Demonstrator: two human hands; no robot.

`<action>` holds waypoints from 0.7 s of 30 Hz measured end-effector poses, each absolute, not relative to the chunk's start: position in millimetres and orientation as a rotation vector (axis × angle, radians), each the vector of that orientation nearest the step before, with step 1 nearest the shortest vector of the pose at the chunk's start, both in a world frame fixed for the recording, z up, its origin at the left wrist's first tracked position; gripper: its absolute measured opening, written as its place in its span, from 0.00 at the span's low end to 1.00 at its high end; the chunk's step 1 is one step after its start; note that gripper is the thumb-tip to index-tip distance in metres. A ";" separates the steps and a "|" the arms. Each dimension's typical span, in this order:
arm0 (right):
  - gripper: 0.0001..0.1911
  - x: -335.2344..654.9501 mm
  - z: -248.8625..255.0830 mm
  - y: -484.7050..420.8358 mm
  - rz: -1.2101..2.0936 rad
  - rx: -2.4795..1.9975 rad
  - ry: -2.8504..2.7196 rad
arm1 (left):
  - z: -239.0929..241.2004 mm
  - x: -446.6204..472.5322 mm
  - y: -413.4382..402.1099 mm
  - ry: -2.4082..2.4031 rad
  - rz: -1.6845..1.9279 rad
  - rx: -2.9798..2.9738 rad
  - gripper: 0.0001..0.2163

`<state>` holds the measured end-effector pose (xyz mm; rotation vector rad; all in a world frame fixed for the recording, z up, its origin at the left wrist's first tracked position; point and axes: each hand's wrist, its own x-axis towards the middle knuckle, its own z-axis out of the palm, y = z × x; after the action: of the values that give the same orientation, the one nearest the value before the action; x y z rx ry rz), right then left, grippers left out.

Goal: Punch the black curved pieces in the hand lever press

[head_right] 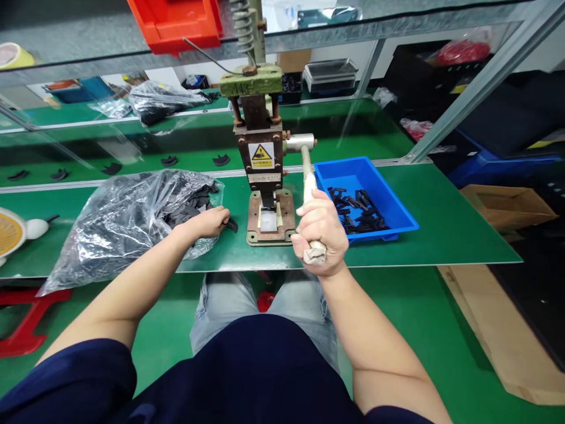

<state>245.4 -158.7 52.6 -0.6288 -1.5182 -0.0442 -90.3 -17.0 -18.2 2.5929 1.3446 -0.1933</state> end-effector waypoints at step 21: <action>0.10 245.2 51.6 -159.7 -0.026 -0.603 -1.520 | -4.5 1.8 -32.1 1.298 0.724 1.243 0.17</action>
<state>245.2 -159.7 51.6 -0.6035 -1.5201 -0.0255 1.8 -32.1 -4.5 1.2428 1.2984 0.7240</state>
